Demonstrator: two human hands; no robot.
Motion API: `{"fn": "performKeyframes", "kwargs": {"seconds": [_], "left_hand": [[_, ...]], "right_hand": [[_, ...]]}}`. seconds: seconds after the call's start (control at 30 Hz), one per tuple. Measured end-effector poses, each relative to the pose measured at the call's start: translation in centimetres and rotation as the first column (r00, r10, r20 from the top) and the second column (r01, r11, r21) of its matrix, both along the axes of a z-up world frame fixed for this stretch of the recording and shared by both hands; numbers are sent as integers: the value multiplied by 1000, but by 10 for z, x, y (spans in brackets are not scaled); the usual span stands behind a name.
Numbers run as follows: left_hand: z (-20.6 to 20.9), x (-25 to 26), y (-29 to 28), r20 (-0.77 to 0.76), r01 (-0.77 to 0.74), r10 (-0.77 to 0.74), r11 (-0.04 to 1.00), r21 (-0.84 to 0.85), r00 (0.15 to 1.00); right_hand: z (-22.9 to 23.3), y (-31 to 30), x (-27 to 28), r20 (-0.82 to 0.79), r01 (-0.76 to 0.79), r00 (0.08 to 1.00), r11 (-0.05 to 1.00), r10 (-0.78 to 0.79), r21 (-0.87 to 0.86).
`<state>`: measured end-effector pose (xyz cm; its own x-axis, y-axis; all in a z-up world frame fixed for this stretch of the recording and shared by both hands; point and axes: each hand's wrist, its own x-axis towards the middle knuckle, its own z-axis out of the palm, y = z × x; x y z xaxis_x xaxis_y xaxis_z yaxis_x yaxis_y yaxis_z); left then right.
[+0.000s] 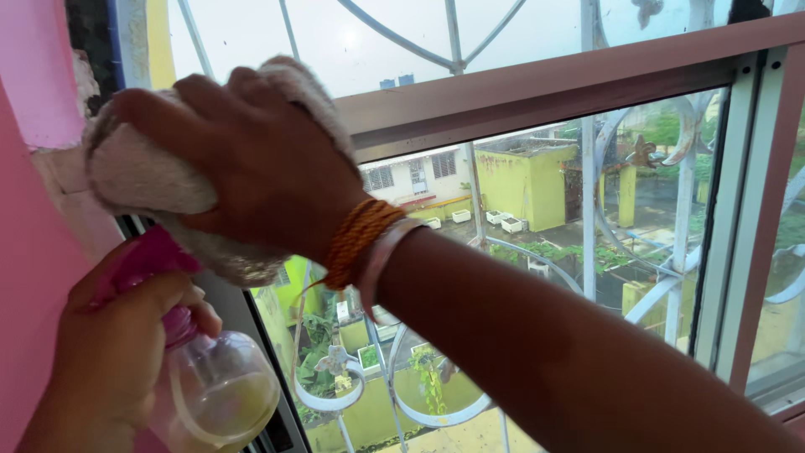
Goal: The person cleans a window by spraying liquid from a bottle and wiping the glass and frame with a cloth.
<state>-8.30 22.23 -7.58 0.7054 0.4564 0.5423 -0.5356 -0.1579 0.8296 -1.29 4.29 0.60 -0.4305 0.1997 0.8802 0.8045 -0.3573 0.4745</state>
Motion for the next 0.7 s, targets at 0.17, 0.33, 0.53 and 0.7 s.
{"fn": "performKeyframes", "kwargs": {"seconds": [0.17, 0.33, 0.53, 0.7], "left_hand": [[1, -4, 8, -19, 45, -44, 997, 60, 999], [-10, -8, 4, -23, 74, -73, 996, 57, 997], [-15, -14, -9, -257, -42, 40, 999, -3, 966], [-10, -27, -9, -251, -15, 8, 1000, -25, 968]], "right_hand": [[-3, -45, 8, -67, 118, 990, 991, -122, -57], [-12, -19, 10, -74, 141, 987, 990, -140, 10], [-23, 9, 34, 254, 253, 937, 967, -240, -21], [-60, -19, 56, 264, 316, 927, 933, -266, -172]]}}
